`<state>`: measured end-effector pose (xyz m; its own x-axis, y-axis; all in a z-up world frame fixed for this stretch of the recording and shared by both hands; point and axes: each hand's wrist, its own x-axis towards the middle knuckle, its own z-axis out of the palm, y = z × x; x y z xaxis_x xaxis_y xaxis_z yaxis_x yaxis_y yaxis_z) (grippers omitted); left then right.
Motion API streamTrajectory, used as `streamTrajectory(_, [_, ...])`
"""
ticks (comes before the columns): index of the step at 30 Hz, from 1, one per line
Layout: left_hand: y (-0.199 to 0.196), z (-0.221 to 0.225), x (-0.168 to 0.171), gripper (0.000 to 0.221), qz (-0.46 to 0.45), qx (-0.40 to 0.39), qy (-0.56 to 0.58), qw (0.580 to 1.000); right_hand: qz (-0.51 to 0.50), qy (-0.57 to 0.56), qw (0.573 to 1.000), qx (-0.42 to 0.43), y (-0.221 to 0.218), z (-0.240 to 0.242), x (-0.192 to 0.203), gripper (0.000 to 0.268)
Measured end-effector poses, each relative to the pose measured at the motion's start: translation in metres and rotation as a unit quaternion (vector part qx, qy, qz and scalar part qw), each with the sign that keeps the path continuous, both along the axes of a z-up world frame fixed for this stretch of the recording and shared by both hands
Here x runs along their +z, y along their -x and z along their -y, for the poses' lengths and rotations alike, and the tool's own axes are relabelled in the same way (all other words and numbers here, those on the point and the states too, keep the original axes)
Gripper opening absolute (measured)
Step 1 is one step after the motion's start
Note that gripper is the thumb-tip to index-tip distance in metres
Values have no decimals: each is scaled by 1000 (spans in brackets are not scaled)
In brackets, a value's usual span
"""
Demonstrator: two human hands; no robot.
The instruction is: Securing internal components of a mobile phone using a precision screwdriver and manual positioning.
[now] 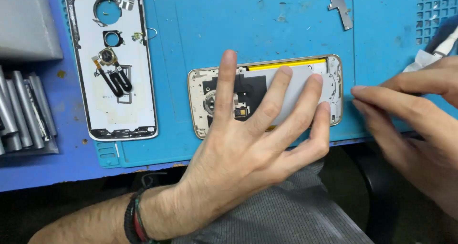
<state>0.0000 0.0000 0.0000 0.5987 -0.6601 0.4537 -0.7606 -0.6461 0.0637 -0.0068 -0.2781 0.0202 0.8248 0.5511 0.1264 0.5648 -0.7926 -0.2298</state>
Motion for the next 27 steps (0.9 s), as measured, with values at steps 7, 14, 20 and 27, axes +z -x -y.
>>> streamTrajectory(7, [12,10,-9,16,19,46,26,998,128,197,962,140,-15,-15,22,37])
streamTrajectory(14, [11,10,-23,24,85,51,50,994,295,222,872,320,-42,-22,18,22])
streamTrajectory(20, [11,10,-26,23,99,46,49,993,292,237,888,265,-45,-24,8,28])
streamTrajectory(27, [12,10,-31,12,110,52,61,991,196,170,941,218,-53,3,-8,12])
